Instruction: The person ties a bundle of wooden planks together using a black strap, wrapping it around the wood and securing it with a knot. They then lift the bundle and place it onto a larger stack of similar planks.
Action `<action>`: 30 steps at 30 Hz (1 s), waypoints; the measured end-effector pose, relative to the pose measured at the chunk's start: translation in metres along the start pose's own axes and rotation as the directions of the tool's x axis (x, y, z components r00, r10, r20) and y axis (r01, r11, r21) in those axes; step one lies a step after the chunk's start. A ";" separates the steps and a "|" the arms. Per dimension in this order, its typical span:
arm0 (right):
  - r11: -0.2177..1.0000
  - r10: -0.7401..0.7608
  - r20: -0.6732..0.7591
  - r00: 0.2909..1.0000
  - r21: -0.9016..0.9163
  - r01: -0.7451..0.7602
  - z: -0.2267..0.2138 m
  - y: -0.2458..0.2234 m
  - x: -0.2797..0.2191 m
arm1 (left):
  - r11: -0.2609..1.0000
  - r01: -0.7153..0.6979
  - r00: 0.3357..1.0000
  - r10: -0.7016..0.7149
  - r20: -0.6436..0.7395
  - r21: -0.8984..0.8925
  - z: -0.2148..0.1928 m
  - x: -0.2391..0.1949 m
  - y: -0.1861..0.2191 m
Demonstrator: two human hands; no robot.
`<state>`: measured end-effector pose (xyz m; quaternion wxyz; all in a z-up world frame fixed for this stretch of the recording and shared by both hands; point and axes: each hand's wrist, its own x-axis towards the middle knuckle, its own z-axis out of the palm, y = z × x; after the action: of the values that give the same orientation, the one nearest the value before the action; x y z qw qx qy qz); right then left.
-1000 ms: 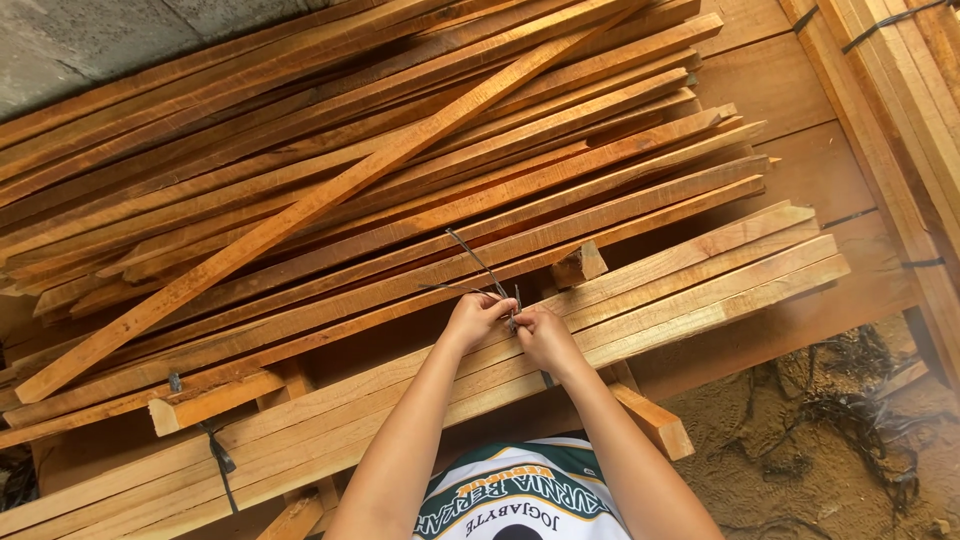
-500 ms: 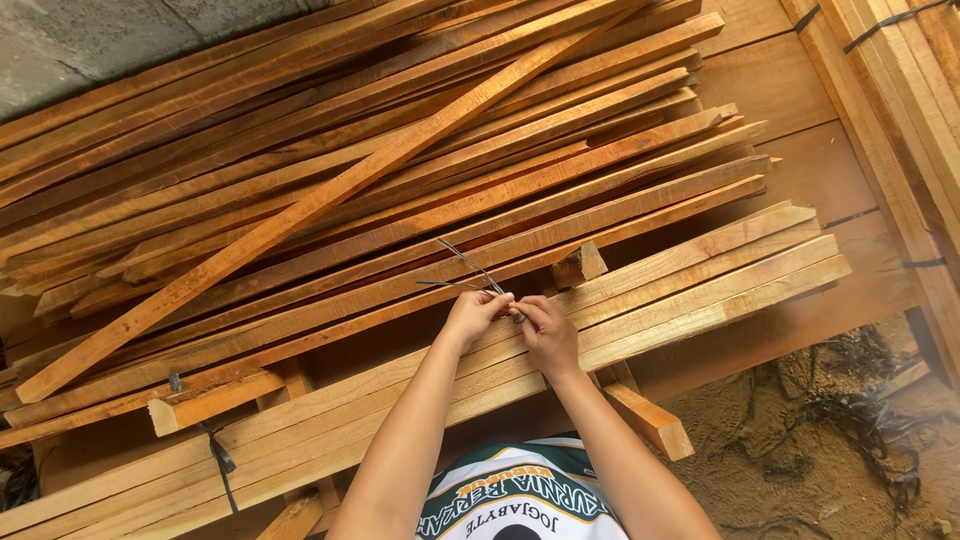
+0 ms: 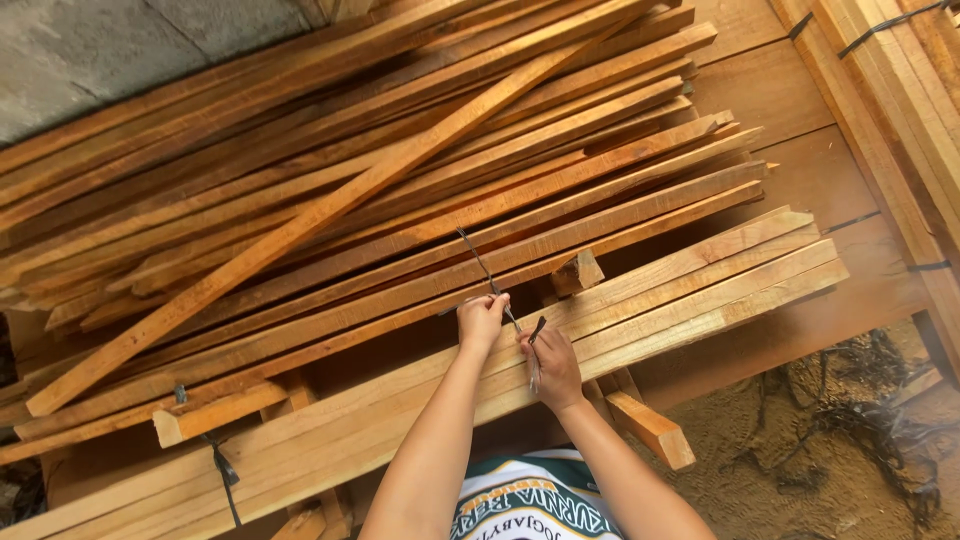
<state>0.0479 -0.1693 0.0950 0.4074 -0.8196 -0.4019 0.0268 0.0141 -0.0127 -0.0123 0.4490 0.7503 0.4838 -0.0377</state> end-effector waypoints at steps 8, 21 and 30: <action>0.999 -0.028 0.001 1.000 -0.036 0.028 0.001 0.002 0.000 | 0.986 0.097 0.891 -0.146 0.430 0.133 -0.064 -0.036 0.050; 0.997 0.058 0.002 0.998 -0.041 -0.058 0.003 -0.007 0.015 | 0.991 0.112 0.947 -0.129 0.293 0.073 -0.014 -0.017 0.025; 0.995 0.055 -0.059 0.997 -0.077 -0.059 0.005 0.004 0.036 | 0.925 0.323 0.936 -0.282 0.210 -0.198 0.007 0.006 0.010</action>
<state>0.0726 -0.1425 0.0992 0.3854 -0.8465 -0.3673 -0.0008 0.0272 -0.0149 -0.0135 0.5627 0.6028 0.5534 -0.1173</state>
